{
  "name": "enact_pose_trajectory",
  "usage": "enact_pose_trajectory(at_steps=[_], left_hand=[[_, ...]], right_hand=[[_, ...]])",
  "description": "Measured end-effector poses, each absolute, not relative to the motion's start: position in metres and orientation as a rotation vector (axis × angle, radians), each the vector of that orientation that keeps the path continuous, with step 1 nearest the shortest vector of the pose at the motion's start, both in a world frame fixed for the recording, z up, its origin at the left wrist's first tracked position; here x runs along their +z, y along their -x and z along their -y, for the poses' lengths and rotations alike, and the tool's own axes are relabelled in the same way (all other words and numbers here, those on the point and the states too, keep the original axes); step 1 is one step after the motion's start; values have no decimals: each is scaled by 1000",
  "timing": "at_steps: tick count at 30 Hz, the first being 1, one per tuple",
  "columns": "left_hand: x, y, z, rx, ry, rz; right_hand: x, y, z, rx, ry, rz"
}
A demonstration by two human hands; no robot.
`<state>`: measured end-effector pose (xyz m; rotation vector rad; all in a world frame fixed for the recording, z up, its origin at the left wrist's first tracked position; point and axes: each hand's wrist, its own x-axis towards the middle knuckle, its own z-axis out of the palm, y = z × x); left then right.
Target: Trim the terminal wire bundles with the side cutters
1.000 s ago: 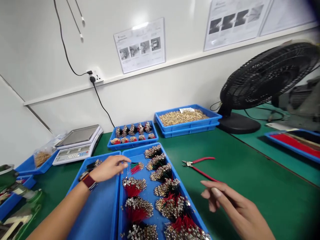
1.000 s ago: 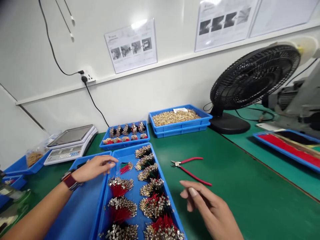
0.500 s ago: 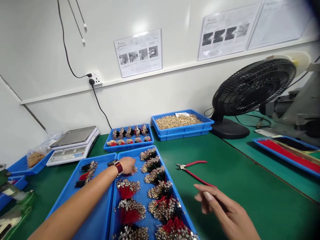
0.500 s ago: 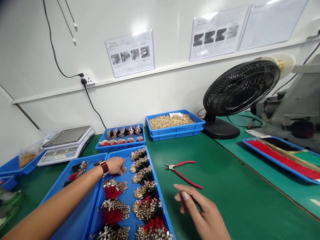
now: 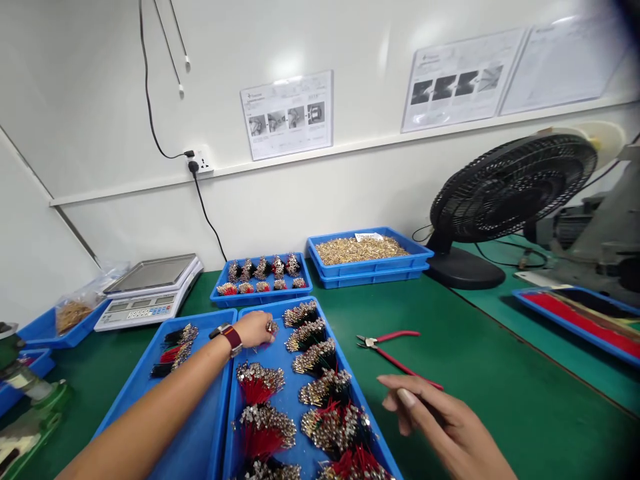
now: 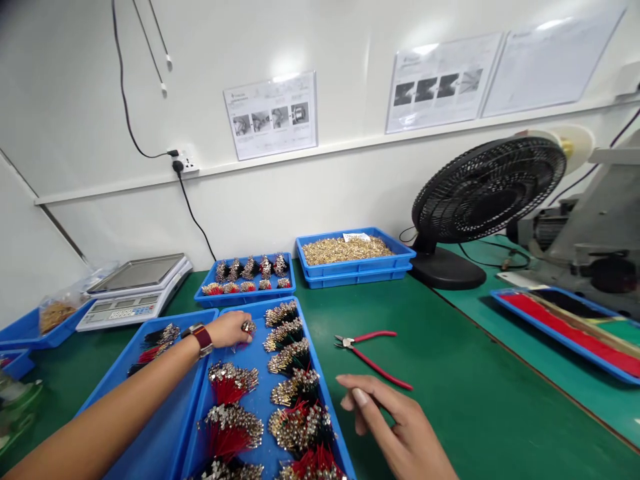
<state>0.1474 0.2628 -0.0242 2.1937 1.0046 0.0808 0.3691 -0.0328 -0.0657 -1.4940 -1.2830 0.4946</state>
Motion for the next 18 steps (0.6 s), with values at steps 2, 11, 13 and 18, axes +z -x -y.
enact_pose_trajectory(at_steps=[2, 11, 13, 18], left_hand=[[-10, -141, -259, 211, -2086, -949], [6, -128, -192, 784, -1595, -762], [2, -127, -183, 861, -1439, -722], [1, -116, -189, 831, -1320, -665]], right_hand=[[-42, -368, 11, 450, 1509, 1493], [9, -284, -126, 212, 1646, 2013], [2, -274, -135, 250, 1648, 2021], [-6, -281, -137, 454, 1556, 1987]])
